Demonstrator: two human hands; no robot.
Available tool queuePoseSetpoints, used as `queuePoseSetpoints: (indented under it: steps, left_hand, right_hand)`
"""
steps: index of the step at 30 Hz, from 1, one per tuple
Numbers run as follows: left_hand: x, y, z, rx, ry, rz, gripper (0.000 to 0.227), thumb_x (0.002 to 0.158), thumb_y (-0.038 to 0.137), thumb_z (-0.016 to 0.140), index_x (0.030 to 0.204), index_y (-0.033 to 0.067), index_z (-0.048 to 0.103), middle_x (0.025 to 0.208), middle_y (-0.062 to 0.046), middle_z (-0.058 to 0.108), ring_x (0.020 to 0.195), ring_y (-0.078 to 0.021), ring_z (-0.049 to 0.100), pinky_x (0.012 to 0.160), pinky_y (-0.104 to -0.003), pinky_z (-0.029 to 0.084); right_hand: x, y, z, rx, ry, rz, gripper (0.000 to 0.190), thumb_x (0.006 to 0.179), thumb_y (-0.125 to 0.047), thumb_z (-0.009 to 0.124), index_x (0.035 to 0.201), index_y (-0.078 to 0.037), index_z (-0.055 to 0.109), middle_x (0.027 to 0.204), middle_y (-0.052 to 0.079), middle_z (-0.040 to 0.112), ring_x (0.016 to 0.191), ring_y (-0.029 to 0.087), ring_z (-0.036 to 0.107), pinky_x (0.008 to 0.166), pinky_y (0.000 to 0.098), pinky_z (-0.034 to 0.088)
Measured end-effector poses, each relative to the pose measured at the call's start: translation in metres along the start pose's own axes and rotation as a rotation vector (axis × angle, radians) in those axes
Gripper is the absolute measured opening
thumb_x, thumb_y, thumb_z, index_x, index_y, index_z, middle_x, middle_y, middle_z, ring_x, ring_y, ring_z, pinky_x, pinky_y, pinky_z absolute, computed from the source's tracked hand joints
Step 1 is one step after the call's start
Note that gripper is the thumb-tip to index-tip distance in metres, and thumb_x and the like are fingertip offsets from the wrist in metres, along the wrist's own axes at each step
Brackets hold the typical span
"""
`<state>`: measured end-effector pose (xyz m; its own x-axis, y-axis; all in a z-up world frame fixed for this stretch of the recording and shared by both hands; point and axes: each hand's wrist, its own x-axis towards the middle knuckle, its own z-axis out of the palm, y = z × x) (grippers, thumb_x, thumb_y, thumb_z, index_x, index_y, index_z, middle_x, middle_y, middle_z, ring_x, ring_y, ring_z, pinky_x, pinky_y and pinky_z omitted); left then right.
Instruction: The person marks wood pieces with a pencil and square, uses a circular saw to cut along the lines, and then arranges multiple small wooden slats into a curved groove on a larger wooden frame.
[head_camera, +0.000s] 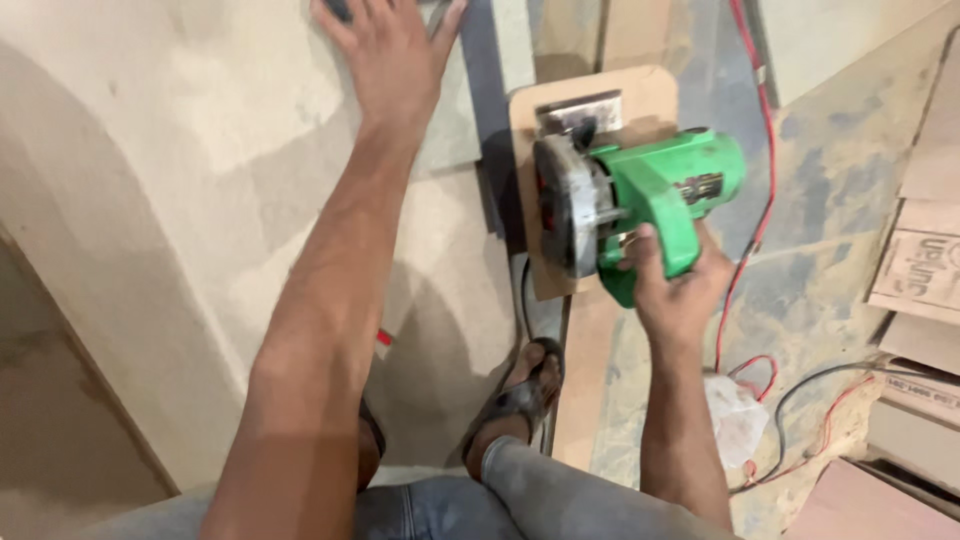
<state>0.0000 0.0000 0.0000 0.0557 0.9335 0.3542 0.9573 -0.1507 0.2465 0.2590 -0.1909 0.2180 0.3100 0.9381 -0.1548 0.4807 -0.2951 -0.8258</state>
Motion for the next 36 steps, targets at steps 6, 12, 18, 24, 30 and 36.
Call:
queuePoseSetpoints:
  steps: [6,12,18,24,30,36]
  left_hand:
    - [0.010,0.009,-0.024,-0.060,-0.164,-0.100,0.073,0.107,0.056,0.064,0.147,-0.0022,0.046,0.147,-0.022,0.044,0.143,-0.0392,0.032,0.108,-0.079,0.016]
    - [0.017,0.017,-0.041,-0.056,-0.211,-0.127,0.070,0.105,0.054,0.066,0.144,-0.0014,0.048,0.145,-0.020,0.045,0.142,-0.0380,0.034,0.109,-0.077,0.018]
    - [0.021,0.019,-0.047,-0.075,-0.219,-0.145,0.069,0.101,0.053,0.067,0.141,-0.0014,0.050,0.140,-0.020,0.047,0.139,-0.0374,0.037,0.108,-0.077,0.019]
    - [0.017,0.015,-0.036,0.004,-0.192,-0.115,0.070,0.102,0.054,0.066,0.143,-0.0007,0.049,0.141,-0.020,0.047,0.139,-0.0374,0.036,0.106,-0.077,0.019]
    - [0.012,0.012,-0.024,-0.018,-0.183,-0.139,0.071,0.102,0.055,0.066,0.143,0.0001,0.049,0.144,-0.018,0.047,0.140,-0.0362,0.036,0.108,-0.076,0.020]
    - [0.013,0.011,-0.032,-0.031,-0.147,-0.120,0.066,0.106,0.052,0.067,0.145,0.0021,0.048,0.147,-0.018,0.045,0.142,-0.0362,0.035,0.111,-0.072,0.022]
  right_hand:
    - [0.019,0.002,0.005,-0.057,0.029,-0.070,0.018,0.101,-0.011,0.069,0.103,0.006,0.068,0.071,0.006,0.069,0.065,0.013,0.069,0.064,0.0287,0.055]
    - [0.047,-0.008,0.017,-0.047,0.061,-0.065,0.018,0.098,-0.012,0.071,0.096,0.005,0.067,0.068,0.007,0.069,0.060,0.013,0.069,0.057,0.0286,0.054]
    - [0.088,-0.024,0.033,0.004,0.051,-0.119,0.018,0.099,-0.012,0.070,0.096,0.006,0.067,0.067,0.007,0.068,0.057,0.013,0.069,0.052,0.0291,0.052]
    - [0.140,-0.020,0.052,-0.107,0.084,-0.313,0.018,0.102,-0.013,0.073,0.100,0.004,0.071,0.069,0.007,0.069,0.060,0.014,0.070,0.056,0.0289,0.054]
    - [0.195,-0.021,0.074,0.105,0.039,-0.341,0.021,0.105,-0.016,0.072,0.097,0.004,0.068,0.069,0.005,0.067,0.055,0.012,0.066,0.048,0.0287,0.051]
    - [0.224,-0.022,0.071,0.211,0.040,-0.306,0.023,0.107,-0.016,0.071,0.095,0.002,0.067,0.074,0.004,0.072,0.057,0.012,0.070,0.050,0.0287,0.054]
